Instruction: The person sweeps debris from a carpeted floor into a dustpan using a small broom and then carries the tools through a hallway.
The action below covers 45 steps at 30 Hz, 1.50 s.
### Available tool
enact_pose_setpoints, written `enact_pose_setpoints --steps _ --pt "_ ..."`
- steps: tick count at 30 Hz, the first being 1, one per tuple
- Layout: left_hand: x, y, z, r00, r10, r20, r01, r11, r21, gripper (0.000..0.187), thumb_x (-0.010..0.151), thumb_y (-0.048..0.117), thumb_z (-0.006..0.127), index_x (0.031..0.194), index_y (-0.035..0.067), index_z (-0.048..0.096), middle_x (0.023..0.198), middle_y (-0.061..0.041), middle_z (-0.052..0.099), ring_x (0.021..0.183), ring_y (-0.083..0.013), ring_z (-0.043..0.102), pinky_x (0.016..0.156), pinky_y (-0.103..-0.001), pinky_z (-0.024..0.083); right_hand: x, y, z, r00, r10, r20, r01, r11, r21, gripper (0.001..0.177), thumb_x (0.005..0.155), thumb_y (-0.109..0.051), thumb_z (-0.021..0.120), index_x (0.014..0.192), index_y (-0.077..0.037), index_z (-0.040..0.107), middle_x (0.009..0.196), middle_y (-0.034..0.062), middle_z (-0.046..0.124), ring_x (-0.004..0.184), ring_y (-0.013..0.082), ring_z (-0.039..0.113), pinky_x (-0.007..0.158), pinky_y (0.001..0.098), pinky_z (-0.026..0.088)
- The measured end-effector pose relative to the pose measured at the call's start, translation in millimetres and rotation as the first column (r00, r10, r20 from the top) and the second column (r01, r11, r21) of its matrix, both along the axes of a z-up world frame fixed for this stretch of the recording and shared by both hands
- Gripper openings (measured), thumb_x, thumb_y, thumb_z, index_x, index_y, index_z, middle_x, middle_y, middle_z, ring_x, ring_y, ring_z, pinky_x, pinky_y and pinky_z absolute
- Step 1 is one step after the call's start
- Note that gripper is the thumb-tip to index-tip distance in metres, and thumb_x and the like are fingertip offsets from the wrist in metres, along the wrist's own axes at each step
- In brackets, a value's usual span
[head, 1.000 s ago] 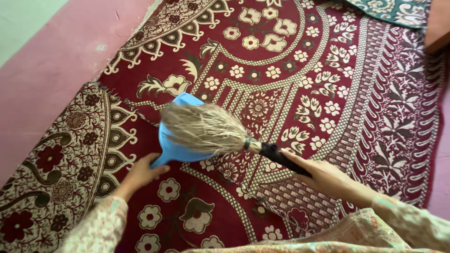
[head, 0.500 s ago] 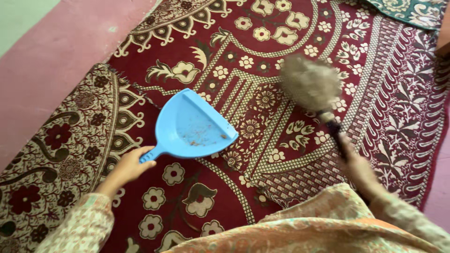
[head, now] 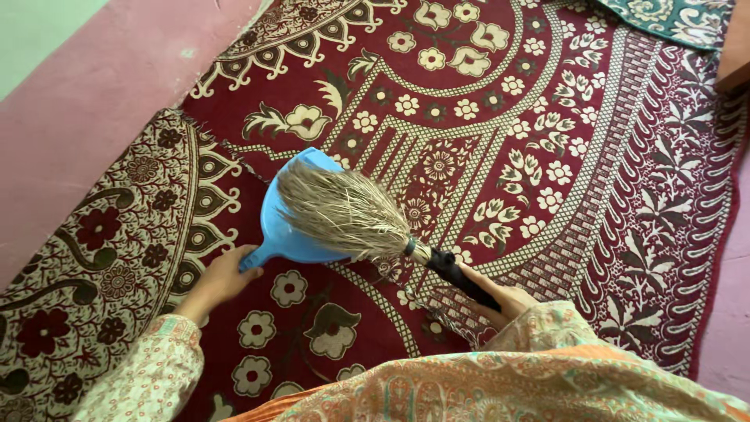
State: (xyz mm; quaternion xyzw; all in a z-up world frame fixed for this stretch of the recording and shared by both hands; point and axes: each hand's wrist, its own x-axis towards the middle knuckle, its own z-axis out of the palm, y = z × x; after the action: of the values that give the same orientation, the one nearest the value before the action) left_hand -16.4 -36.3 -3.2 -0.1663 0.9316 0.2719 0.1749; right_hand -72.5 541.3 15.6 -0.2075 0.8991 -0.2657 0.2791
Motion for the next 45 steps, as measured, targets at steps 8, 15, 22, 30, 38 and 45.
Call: enact_pose_setpoints --steps 8,15,22,30,38,45 --pt "17 -14 -13 0.995 0.059 -0.086 -0.055 0.997 0.05 0.063 0.081 0.032 0.078 0.14 0.018 0.06 0.12 -0.013 0.073 0.108 -0.0285 0.071 0.094 -0.04 0.054 -133 25 34 0.945 -0.185 -0.269 0.209 0.976 0.067 0.073 0.095 -0.022 0.066 0.158 -0.041 0.035 0.091 0.0116 0.075 0.063 0.0222 0.07 0.056 0.0384 0.059" --pt "32 -29 -4 0.977 0.209 -0.046 -0.205 0.976 0.079 0.057 0.084 0.027 0.077 0.138 0.016 0.064 0.091 -0.011 0.076 0.078 -0.0196 0.07 0.074 -0.035 0.054 -294 11 2 0.854 -0.278 -0.44 0.363 0.924 0.12 0.083 0.093 -0.028 0.072 0.165 -0.038 0.03 0.09 0.026 0.071 0.075 0.0384 0.068 0.066 0.0507 0.054" --pt "30 -23 -6 0.973 0.231 -0.003 -0.229 0.964 0.135 0.057 0.081 0.023 0.078 0.136 0.014 0.064 0.077 -0.005 0.075 0.063 -0.0125 0.065 0.062 -0.031 0.054 -190 -64 -46 0.971 0.067 -0.228 -0.054 0.997 0.06 0.086 0.093 -0.012 0.057 0.159 -0.045 0.013 0.098 0.0104 0.071 0.053 0.0263 0.068 0.046 0.0382 0.059" --pt "18 -21 -7 0.984 0.177 0.032 -0.179 0.977 0.115 0.061 0.084 0.024 0.077 0.141 0.011 0.059 0.08 -0.007 0.078 0.065 -0.0161 0.071 0.066 -0.031 0.055 -61 -84 33 0.985 0.167 -0.035 -0.17 0.982 -0.087 0.078 0.097 -0.025 0.067 0.161 -0.038 0.023 0.089 0.0218 0.075 0.072 0.0324 0.074 0.067 0.0492 0.056" --pt "19 -32 -18 0.985 0.167 0.038 -0.17 0.979 0.109 0.064 0.084 0.029 0.076 0.145 0.017 0.058 0.078 -0.009 0.076 0.067 -0.0202 0.07 0.067 -0.037 0.056 -41 41 57 0.912 -0.288 -0.293 0.231 0.949 -0.215 0.081 0.088 -0.02 0.069 0.158 -0.034 0.029 0.126 0.0217 0.069 0.094 0.0345 0.076 0.077 0.0432 0.058" --pt "26 -32 -28 0.998 0.066 0.002 -0.066 0.991 0.117 0.064 0.082 0.03 0.077 0.142 0.016 0.059 0.091 -0.008 0.076 0.077 -0.0198 0.07 0.074 -0.035 0.055 -40 153 12 0.653 -0.691 -0.31 0.757 0.61 0.235 0.086 0.101 -0.026 0.067 0.168 -0.032 0.013 0.097 0.0337 0.071 0.082 0.0431 0.072 0.076 0.0517 0.059"
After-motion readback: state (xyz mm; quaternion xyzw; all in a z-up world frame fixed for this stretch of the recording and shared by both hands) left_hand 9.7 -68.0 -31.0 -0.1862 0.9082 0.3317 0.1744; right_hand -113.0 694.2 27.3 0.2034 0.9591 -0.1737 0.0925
